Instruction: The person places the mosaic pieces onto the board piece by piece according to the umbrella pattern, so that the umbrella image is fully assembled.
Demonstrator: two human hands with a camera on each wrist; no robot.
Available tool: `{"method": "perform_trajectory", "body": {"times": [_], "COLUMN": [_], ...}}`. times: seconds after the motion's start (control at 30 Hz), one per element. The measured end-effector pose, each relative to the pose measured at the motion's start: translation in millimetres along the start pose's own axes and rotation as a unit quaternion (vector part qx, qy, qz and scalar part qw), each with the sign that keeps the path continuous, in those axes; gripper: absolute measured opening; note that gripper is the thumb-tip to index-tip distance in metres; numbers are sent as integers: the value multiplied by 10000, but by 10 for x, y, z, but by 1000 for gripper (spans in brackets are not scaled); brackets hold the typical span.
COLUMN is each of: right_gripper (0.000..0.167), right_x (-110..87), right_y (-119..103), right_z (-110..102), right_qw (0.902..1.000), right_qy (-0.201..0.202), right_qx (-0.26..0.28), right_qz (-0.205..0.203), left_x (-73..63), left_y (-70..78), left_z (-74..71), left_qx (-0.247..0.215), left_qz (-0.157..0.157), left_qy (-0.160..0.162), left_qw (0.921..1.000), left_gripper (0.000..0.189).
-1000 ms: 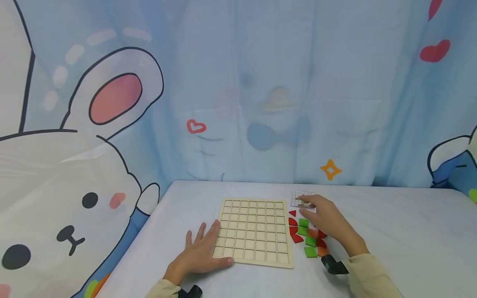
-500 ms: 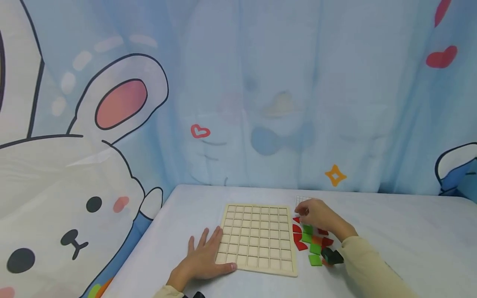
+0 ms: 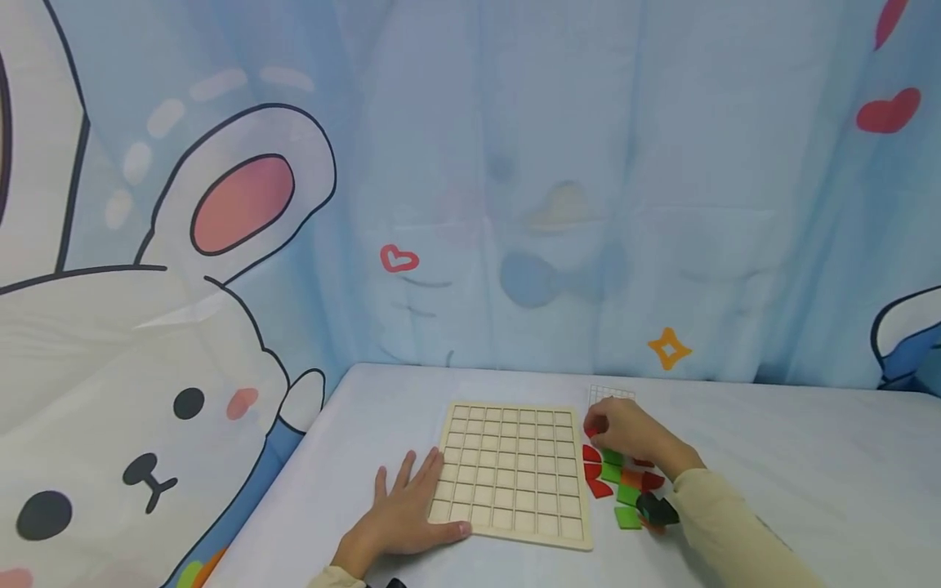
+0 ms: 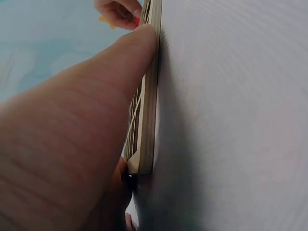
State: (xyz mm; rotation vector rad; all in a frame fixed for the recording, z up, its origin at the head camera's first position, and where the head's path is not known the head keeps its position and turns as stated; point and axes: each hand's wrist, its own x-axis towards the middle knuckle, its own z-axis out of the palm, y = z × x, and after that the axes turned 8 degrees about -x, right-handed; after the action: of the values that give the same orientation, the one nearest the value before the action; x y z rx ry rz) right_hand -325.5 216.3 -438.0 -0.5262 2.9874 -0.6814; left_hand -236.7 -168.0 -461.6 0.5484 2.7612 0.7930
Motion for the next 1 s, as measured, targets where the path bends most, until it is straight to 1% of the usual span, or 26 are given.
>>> {"method": "perform_trajectory", "body": {"times": [0.1, 0.2, 0.33, 0.43, 0.5, 0.67, 0.87, 1.0], "right_gripper": [11, 11, 10, 11, 13, 13, 13, 11], "right_x": [-3, -17, -22, -1, 19, 67, 150, 219], "right_y": [1, -3, -21, -50, -67, -141, -287, -390], "right_z": [7, -1, -33, -43, -37, 23, 131, 190], "right_qw": [10000, 10000, 9998, 9994, 9991, 9975, 9944, 9898], "right_qy": [12, 55, 205, 342, 412, 607, 795, 1011], "right_qx": [-37, -77, -68, -34, -36, 187, 529, 730], "right_qz": [-6, 17, 8, -21, -111, -309, -451, -692], "left_x": [-23, -20, 8, 14, 10, -3, -11, -8], "left_y": [22, 25, -4, -13, -9, 3, 10, 4], "left_z": [-9, -18, -9, -9, -16, -15, -5, 3], "left_qx": [5, -45, -121, -91, -47, -15, -33, -41], "left_qz": [-34, 0, 85, 69, 30, -86, -79, -90], "left_qy": [16, 15, 29, 60, 64, 35, 19, 3], "left_qw": [10000, 10000, 9999, 9999, 10000, 10000, 10000, 10000], "left_gripper": [120, 120, 122, 122, 121, 120, 119, 119]}}
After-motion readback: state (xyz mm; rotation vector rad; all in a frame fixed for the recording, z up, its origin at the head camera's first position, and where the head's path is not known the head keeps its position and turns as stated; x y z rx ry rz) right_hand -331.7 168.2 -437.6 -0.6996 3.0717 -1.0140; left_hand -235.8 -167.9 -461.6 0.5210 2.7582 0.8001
